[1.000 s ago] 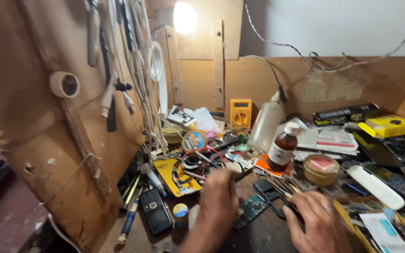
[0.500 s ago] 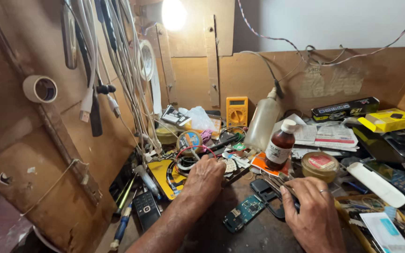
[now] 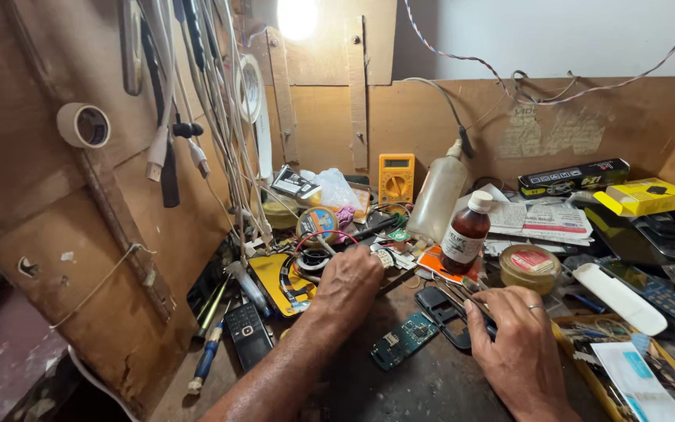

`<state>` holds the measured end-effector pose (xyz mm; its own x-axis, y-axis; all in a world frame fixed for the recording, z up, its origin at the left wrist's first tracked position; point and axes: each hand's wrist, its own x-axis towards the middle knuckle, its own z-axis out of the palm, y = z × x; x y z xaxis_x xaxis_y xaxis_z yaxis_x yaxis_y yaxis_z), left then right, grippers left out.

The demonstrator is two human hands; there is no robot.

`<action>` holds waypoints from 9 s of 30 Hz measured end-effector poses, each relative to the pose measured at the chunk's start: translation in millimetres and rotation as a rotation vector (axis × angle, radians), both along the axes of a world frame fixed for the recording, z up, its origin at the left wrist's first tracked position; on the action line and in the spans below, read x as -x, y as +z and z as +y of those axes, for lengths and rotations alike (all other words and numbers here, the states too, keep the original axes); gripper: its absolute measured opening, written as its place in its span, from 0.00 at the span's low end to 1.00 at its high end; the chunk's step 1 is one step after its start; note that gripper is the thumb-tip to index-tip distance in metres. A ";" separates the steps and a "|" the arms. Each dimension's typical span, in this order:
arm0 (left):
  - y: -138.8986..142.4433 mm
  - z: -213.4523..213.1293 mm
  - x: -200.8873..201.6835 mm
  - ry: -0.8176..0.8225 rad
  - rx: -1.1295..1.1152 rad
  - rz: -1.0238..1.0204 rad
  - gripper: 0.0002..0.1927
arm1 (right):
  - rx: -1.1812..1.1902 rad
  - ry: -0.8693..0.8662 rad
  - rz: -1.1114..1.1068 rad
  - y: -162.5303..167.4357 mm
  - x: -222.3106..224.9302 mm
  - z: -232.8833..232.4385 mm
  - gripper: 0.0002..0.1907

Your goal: The person assembles a small electronic device by inserting a circuit board into a black plastic housing, aligning it, and then using a screwdriver to secure it with screws. The person handles the circuit board, housing, and screwdriver throughout the clip.

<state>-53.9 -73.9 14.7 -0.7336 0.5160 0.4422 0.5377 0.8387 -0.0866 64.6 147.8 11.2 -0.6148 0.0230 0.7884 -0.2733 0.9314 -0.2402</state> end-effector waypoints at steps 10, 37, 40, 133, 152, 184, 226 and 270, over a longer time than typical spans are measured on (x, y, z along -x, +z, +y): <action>23.4 9.7 -25.9 -0.024 -0.820 -0.346 0.06 | 0.113 0.081 -0.080 10.1 -13.1 -4.4 0.20; -5.4 30.1 -50.7 0.053 -0.624 -0.698 0.22 | 0.343 0.163 -0.029 3.0 -13.1 4.7 0.14; -8.7 24.3 -43.6 0.059 -0.877 -0.798 0.19 | 0.419 0.122 -0.133 4.3 -11.8 3.5 0.20; -40.6 0.4 -47.2 -0.677 -2.204 -1.695 0.23 | 0.478 0.132 -0.166 5.6 -11.0 2.4 0.15; -39.1 16.3 -48.9 -0.435 -1.999 -1.303 0.10 | 0.620 0.148 -0.208 -6.9 -2.9 14.0 0.14; -44.2 35.8 -54.0 -0.306 -1.904 -1.010 0.22 | 0.836 0.394 -0.639 -10.2 41.9 -16.3 0.14; -23.6 42.7 -39.3 0.041 -1.661 -0.533 0.16 | 0.797 0.343 -0.324 -11.3 14.2 -18.4 0.08; -27.1 42.6 -43.4 0.169 -1.448 -0.425 0.23 | 0.358 0.234 -0.371 2.9 21.7 -37.3 0.20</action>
